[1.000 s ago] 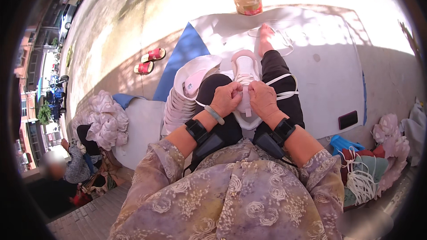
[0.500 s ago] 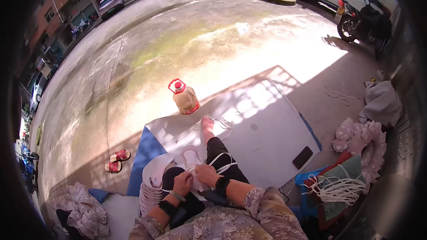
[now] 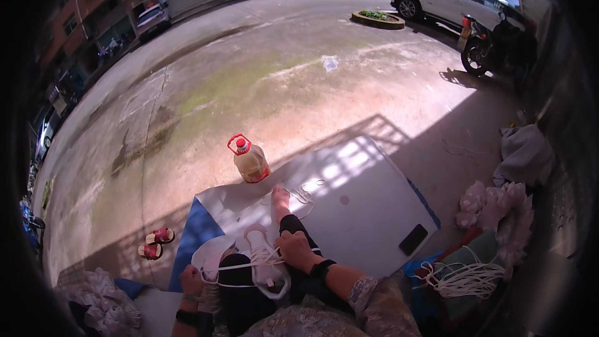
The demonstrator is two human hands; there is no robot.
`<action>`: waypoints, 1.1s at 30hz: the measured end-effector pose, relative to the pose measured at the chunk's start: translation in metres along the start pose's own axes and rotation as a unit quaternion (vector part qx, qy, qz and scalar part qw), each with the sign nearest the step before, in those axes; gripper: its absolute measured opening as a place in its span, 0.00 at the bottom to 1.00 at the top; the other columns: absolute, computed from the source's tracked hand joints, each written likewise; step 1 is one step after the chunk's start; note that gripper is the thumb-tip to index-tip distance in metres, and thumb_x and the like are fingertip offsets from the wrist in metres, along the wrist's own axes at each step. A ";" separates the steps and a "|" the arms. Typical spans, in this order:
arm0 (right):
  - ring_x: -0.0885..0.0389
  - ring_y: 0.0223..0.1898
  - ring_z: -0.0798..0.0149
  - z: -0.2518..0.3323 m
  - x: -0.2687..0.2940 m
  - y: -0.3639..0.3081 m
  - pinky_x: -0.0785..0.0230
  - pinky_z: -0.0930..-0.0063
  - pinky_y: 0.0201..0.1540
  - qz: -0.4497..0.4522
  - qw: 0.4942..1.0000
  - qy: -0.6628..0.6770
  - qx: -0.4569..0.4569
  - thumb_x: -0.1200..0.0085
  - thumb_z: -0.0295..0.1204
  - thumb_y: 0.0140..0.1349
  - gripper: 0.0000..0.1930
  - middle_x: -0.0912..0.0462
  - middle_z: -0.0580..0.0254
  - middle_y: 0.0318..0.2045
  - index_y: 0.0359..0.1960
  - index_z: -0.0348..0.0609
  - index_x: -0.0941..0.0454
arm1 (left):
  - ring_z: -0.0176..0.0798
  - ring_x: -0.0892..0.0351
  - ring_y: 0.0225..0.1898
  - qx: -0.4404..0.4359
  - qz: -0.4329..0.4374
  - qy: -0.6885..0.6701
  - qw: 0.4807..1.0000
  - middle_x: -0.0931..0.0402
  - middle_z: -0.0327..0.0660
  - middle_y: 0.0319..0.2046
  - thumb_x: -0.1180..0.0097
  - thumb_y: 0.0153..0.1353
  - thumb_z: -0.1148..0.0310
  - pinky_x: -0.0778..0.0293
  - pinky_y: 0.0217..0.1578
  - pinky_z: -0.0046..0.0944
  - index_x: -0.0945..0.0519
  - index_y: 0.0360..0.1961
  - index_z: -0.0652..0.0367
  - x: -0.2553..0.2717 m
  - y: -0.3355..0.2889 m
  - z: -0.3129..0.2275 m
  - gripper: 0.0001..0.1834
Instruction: Threading and tying shoelaces on a pair of white and pink sneakers.
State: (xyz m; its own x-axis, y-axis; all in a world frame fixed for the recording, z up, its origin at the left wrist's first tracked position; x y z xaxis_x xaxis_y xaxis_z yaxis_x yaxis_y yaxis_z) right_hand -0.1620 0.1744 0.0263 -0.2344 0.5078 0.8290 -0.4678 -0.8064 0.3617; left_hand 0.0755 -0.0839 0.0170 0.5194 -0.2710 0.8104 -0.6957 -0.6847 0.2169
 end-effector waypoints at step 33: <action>0.25 0.23 0.55 0.011 0.009 -0.050 0.35 0.64 0.24 0.076 0.995 0.040 -0.044 0.49 0.28 0.55 0.05 0.29 0.61 0.18 0.24 0.46 0.31 | 0.42 0.32 0.32 -0.243 0.119 0.283 0.920 0.31 0.37 0.24 0.49 0.45 0.72 0.40 0.37 0.42 0.25 0.22 0.53 0.042 -0.019 -0.027 0.01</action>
State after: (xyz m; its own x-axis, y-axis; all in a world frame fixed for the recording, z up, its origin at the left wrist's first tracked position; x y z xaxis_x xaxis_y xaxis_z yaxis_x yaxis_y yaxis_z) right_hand -0.1312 0.2162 0.0208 -0.3730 0.4076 0.8335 -0.4946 -0.8474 0.1931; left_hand 0.0976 -0.0641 0.0614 0.0783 0.1147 0.9903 -0.9673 -0.2318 0.1033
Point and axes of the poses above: each hand's wrist, its own y-axis towards the middle knuckle, its own x-axis out of the back of the hand, z = x × y, the point moved 5 cm from there along y, towards the middle knuckle
